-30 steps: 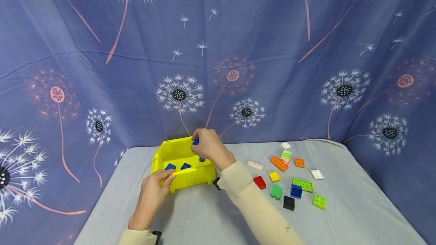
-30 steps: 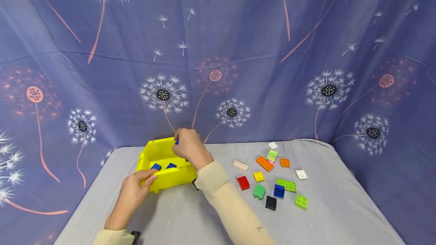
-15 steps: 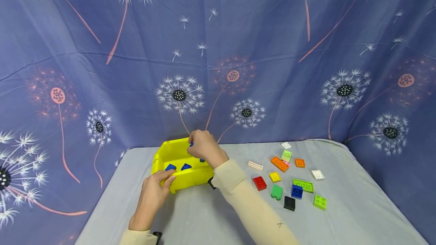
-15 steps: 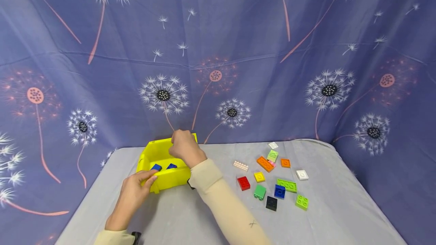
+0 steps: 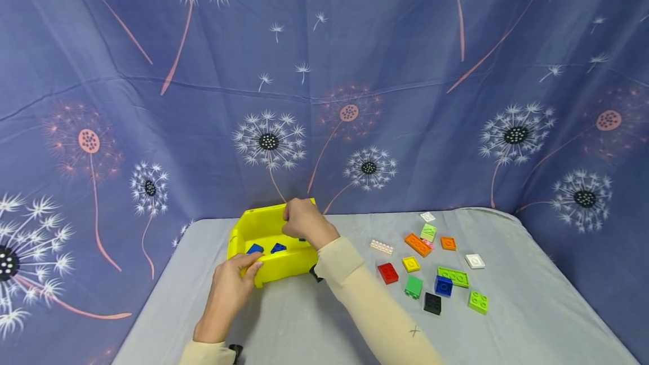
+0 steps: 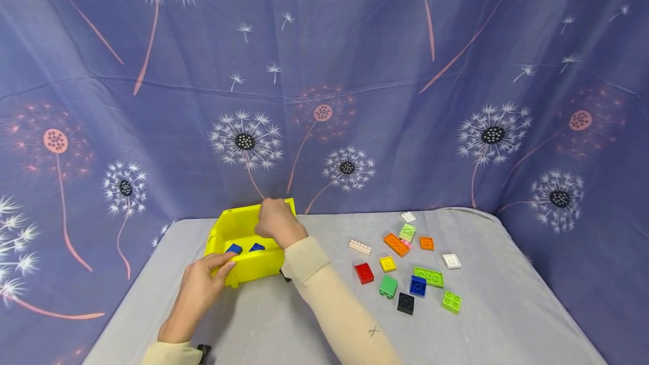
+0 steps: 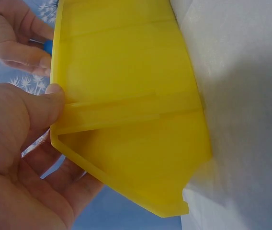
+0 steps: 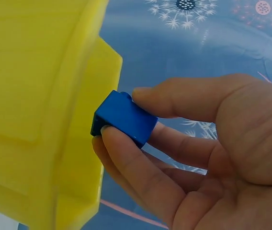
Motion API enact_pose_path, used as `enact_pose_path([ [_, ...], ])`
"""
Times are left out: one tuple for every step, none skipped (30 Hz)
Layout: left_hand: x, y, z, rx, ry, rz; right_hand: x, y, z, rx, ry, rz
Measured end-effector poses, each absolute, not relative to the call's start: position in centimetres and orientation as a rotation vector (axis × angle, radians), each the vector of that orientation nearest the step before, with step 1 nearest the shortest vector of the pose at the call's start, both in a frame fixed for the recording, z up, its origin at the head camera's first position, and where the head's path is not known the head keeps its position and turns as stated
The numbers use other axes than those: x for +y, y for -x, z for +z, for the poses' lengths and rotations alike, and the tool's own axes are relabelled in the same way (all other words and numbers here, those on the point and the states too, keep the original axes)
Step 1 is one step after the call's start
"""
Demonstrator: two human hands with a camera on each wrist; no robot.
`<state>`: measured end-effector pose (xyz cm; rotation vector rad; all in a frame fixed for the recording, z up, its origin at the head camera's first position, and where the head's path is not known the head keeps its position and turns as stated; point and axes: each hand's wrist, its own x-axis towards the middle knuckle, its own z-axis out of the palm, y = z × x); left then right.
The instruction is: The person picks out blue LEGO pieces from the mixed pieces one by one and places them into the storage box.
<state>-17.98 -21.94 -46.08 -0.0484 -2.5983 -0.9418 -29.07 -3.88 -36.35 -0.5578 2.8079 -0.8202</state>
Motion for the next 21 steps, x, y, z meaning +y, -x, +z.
enact_pose_path([
  [-21.9, 18.0, -46.1, -2.601, 0.046, -0.944, -3.8, 29.1, -36.5, 2.804, 0.561, -0.823],
  [-21.9, 18.0, -46.0, -2.602, 0.042, -0.946, -3.8, 29.1, -36.6, 2.800, 0.563, -0.824],
  [-21.9, 18.0, -46.0, -2.604, 0.038, -0.948, -3.8, 29.2, -36.7, 2.794, 0.561, -0.823],
  [-21.9, 18.0, -46.0, -2.606, 0.035, -0.951, -3.7, 29.2, -36.9, 2.788, 0.559, -0.829],
  [-21.9, 18.0, -46.0, -2.608, 0.035, -0.955, -3.7, 29.2, -37.0, 2.784, 0.558, -0.822],
  [-21.9, 18.0, -46.0, -2.610, 0.035, -0.955, -3.6, 29.2, -37.1, 2.778, 0.556, -0.820],
  [-21.9, 18.0, -46.0, -2.611, 0.035, -0.955, -3.6, 29.3, -37.2, 2.773, 0.554, -0.814],
  [-21.8, 18.0, -46.0, -2.610, 0.037, -0.952, -3.5, 29.3, -37.3, 2.770, 0.554, -0.802],
  [-21.8, 18.0, -45.9, -2.609, 0.038, -0.950, -3.5, 29.3, -37.5, 2.767, 0.556, -0.791],
  [-21.8, 18.0, -45.9, -2.608, 0.041, -0.947, -3.5, 29.4, -37.6, 2.767, 0.559, -0.779],
  [-21.8, 18.0, -45.9, -2.605, 0.043, -0.943, -3.4, 29.4, -37.7, 2.769, 0.564, -0.761],
  [-21.8, 18.0, -45.9, -2.603, 0.043, -0.938, -3.4, 29.4, -37.8, 2.772, 0.568, -0.749],
  [-21.8, 17.9, -45.9, -2.602, 0.041, -0.935, -3.4, 29.5, -37.9, 2.774, 0.570, -0.740],
  [-21.9, 17.9, -45.9, -2.602, 0.041, -0.934, -3.5, 29.5, -37.9, 2.775, 0.572, -0.736],
  [-21.9, 17.9, -45.9, -2.603, 0.041, -0.935, -3.5, 29.5, -38.0, 2.774, 0.570, -0.740],
  [-21.9, 17.9, -45.9, -2.604, 0.041, -0.935, -3.5, 29.5, -38.0, 2.773, 0.565, -0.744],
  [-21.9, 17.9, -45.9, -2.605, 0.041, -0.936, -3.5, 29.4, -38.0, 2.771, 0.562, -0.746],
  [-21.9, 17.9, -45.9, -2.606, 0.040, -0.938, -3.5, 29.4, -38.0, 2.770, 0.557, -0.752],
  [-21.9, 17.9, -45.9, -2.606, 0.040, -0.940, -3.5, 29.4, -38.0, 2.766, 0.553, -0.755],
  [-21.9, 17.9, -45.9, -2.606, 0.040, -0.941, -3.5, 29.4, -38.0, 2.760, 0.550, -0.758],
  [-21.9, 17.9, -45.9, -2.606, 0.040, -0.941, -3.5, 29.4, -38.0, 2.756, 0.548, -0.760],
])
